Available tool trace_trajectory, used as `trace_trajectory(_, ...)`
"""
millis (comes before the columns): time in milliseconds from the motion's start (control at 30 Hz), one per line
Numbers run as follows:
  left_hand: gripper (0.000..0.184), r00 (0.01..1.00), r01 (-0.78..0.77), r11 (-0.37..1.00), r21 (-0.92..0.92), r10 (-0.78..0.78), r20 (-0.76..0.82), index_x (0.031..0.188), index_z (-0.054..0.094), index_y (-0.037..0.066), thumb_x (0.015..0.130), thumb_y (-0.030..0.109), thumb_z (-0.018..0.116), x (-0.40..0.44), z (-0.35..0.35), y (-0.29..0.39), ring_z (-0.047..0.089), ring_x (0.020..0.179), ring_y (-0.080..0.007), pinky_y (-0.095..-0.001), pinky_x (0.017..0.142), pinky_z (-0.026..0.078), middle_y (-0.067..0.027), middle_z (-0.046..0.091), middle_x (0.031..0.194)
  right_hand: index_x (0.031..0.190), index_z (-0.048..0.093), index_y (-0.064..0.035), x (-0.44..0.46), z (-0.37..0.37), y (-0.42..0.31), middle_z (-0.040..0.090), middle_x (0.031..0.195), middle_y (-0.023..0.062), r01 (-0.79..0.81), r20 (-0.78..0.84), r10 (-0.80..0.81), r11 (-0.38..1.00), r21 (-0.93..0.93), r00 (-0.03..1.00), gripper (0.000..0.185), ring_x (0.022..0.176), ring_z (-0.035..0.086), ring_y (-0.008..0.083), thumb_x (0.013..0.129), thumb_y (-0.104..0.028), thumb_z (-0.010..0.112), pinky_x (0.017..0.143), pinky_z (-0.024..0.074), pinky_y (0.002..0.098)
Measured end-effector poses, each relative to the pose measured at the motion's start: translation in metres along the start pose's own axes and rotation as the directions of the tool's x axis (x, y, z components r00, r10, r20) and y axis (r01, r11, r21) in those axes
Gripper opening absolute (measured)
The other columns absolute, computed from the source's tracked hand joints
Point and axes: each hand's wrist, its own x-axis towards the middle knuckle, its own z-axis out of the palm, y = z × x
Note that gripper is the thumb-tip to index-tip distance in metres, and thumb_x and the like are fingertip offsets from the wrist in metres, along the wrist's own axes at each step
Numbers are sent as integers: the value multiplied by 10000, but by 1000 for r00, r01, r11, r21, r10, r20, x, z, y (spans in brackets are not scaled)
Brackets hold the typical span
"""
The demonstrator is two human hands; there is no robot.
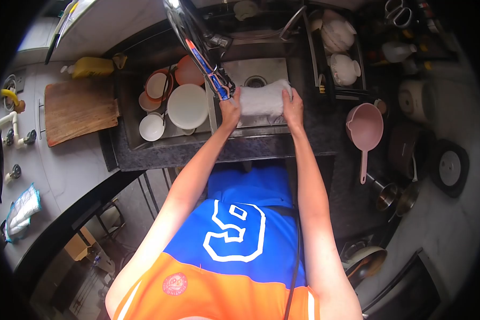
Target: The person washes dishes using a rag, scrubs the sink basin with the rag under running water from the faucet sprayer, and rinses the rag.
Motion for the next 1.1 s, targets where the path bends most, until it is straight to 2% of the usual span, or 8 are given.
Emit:
trace_trajectory(200,150,918,-324,939,117,342,-202,864,552,-12,746,-13,459,3,10,2,543,772,-408,-469,701,400,-205,562,758,989,596,28,-2,-19,1,586,711,142,49,124,-45,998,-27,991,344,673,560,159,936,-303,517,640,444,321)
trace_trajectory(267,137,974,-215,923,-319,182,-131,939,561,-6,887,82,470,-1,2,10,547,769,-230,-378,715,415,-98,572,798,938,589,27,-9,-10,0,583,736,102,135,61,-140,988,81,988,351,706,489,105,959,-312,499,670,426,274)
trace_trajectory(433,326,944,273,821,-501,-328,-22,1077,573,-15,981,276,461,2,-14,-47,500,842,-97,-254,770,416,-27,567,927,938,601,17,-32,41,-4,612,828,25,18,69,-47,928,373,996,407,761,532,121,979,-363,463,726,434,267)
trace_trajectory(533,314,844,458,528,-715,-512,163,1042,587,18,962,311,511,8,-32,-35,498,799,-99,-258,724,423,-13,559,878,1067,566,27,-42,74,-4,631,943,94,-432,296,334,485,761,895,385,858,602,167,979,-334,464,772,468,307)
trace_trajectory(700,272,937,345,815,-465,-331,116,929,548,21,952,291,524,7,-41,-29,468,719,-71,-238,646,401,4,538,758,1054,578,21,-56,97,-34,639,906,111,-354,223,275,687,635,935,331,835,615,190,968,-279,468,759,474,341)
trace_trajectory(800,370,934,290,921,-259,-214,285,962,509,-13,911,349,565,-2,-28,-30,503,755,-95,-249,659,426,-46,559,807,997,588,28,-57,99,-46,641,849,162,-80,121,65,988,129,991,307,817,628,225,935,-250,472,734,470,355)
trace_trajectory(933,449,911,381,844,-377,-273,309,1215,463,16,910,332,558,-1,-16,-53,555,871,-108,-239,742,454,-61,579,981,934,614,56,-64,80,-72,653,847,176,7,490,-6,1000,-1,872,261,721,652,236,883,-119,427,659,490,364)
trace_trajectory(1100,545,742,564,667,-486,-152,653,1283,408,-7,869,274,623,6,-36,-18,606,922,-154,-282,747,514,-101,590,1078,1037,631,5,-29,41,-47,667,911,106,-96,448,-90,922,374,890,309,769,657,197,775,60,477,687,531,309)
